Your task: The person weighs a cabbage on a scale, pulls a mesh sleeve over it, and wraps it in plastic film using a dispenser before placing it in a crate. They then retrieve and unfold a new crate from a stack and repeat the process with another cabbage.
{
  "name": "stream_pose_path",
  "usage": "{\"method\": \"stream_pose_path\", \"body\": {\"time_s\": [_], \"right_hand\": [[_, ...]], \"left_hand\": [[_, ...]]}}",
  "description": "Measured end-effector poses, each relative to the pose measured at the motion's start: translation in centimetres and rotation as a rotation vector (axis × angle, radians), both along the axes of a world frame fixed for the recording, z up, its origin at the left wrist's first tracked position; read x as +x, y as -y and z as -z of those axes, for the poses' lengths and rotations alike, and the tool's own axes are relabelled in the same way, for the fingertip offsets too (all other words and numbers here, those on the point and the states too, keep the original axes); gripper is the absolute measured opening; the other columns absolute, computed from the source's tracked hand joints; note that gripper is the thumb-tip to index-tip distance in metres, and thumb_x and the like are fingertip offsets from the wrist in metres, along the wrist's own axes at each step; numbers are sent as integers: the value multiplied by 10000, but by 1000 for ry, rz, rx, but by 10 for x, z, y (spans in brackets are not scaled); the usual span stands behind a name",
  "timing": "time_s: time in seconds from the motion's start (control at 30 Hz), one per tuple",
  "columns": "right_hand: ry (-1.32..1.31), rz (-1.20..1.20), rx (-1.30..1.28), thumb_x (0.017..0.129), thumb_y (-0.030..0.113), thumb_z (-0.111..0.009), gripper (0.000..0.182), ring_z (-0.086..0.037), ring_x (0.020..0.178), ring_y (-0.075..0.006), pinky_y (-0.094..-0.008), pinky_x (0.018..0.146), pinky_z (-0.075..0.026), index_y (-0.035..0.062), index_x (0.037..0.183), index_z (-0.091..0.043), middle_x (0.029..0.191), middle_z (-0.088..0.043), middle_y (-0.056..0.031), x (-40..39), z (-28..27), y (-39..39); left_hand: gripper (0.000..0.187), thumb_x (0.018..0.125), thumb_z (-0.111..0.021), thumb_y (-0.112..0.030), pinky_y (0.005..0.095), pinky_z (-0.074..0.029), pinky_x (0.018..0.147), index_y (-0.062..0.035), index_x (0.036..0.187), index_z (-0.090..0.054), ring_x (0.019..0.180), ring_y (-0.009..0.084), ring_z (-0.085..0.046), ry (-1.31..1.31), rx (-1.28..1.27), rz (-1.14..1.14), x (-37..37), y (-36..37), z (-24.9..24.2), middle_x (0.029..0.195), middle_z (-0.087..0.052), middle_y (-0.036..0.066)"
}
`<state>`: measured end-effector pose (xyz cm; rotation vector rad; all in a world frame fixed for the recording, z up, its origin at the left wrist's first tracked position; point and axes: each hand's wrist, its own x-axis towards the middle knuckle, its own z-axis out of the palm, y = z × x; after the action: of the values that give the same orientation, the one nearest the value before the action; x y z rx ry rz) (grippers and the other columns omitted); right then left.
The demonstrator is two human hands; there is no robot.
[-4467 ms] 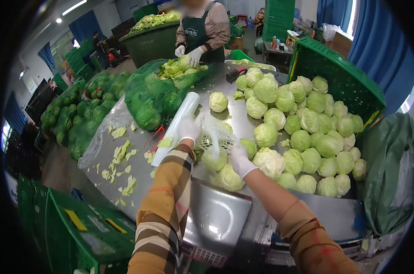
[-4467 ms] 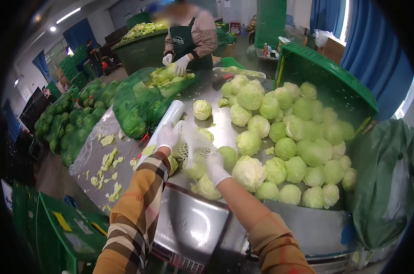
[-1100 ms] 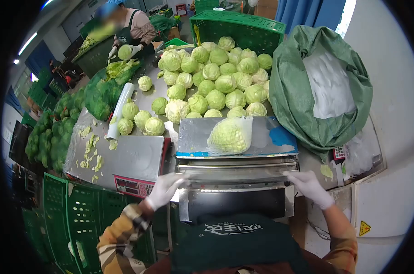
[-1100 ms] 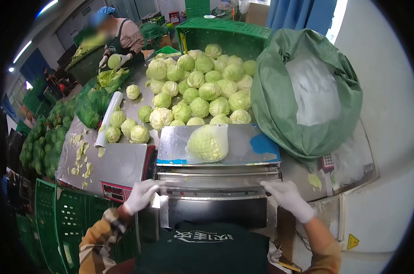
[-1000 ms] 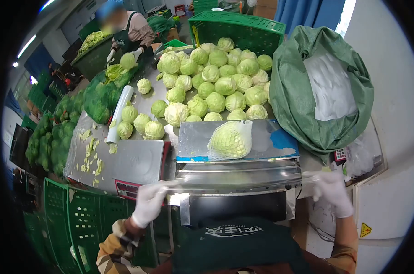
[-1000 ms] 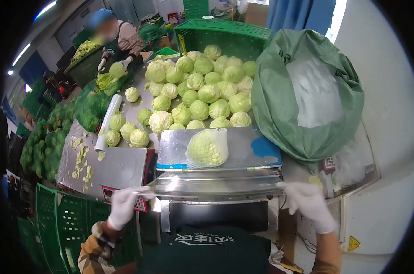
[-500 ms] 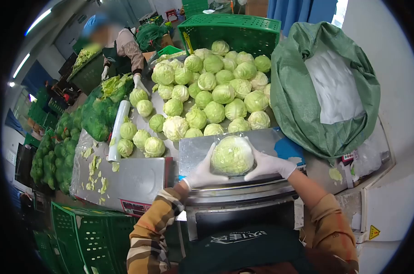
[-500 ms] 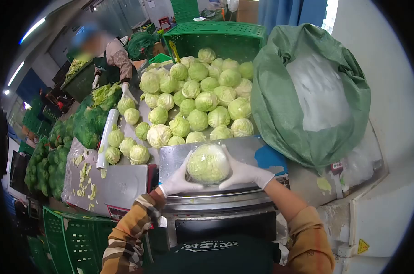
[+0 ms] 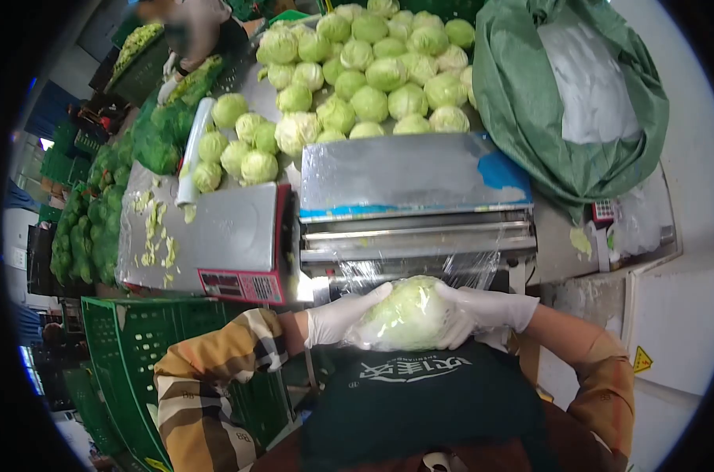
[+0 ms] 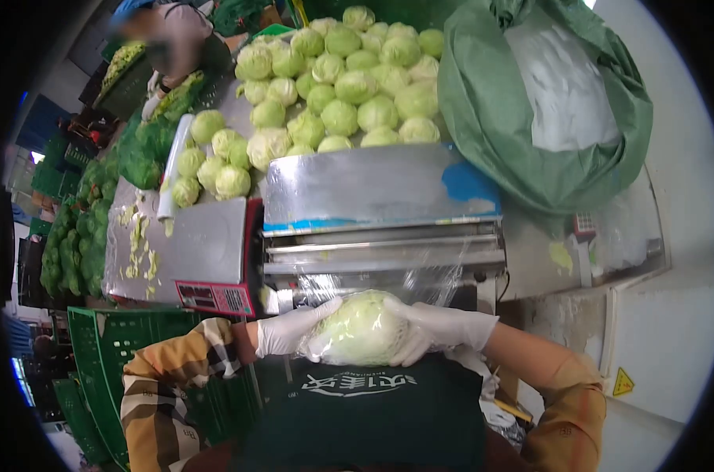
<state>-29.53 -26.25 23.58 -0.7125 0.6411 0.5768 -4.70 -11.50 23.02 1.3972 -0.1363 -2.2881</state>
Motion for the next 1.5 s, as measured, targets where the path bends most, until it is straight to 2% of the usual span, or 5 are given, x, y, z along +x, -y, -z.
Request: {"method": "stream_pose_path", "body": {"time_s": [0.2, 0.57, 0.8, 1.33, 1.5], "right_hand": [[-174, 239, 164, 968, 625, -404, 821, -620, 1130, -335, -402, 965, -513, -47, 1437, -350, 1301, -535, -305, -26, 41, -26], [366, 650, -1577, 900, -18, -588, 81, -675, 856, -196, -395, 942, -498, -38, 845, -643, 902, -708, -129, -75, 23, -58], [327, 1165, -1094, 1025, 152, -502, 184, -415, 495, -36, -195, 447, -315, 13, 924, -569, 596, -416, 59, 2, 27, -42], [575, 52, -2070, 830, 125, -592, 132, -672, 713, -227, -353, 611, -546, 153, 951, -638, 845, -648, -39, 122, 117, -95], [875, 485, -1283, 844, 94, -634, 156, -677, 715, -246, -328, 627, -536, 97, 994, -680, 909, -708, -74, 180, 127, -112]], "left_hand": [[669, 978, -416, -584, 382, -531, 944, -75, 1412, -434, 1175, 204, -586, -346, 58, -139, 4, -37, 40, 1349, -559, 114], [77, 963, -598, -114, 237, -465, 754, -48, 929, -618, 754, 74, -562, 441, -531, -910, -32, -134, 76, 846, -617, -25], [182, 1030, -501, -285, 243, -367, 539, -160, 897, -501, 596, 79, -409, 295, -417, -1339, -27, -95, 43, 712, -419, -52], [203, 959, -583, -114, 275, -474, 590, -39, 771, -602, 651, 98, -565, 1038, -420, -923, 54, -119, 191, 785, -642, 34], [37, 921, -617, -60, 246, -482, 645, -28, 917, -633, 712, 77, -578, 732, -569, -1007, 64, -101, 157, 787, -633, 14]]}}
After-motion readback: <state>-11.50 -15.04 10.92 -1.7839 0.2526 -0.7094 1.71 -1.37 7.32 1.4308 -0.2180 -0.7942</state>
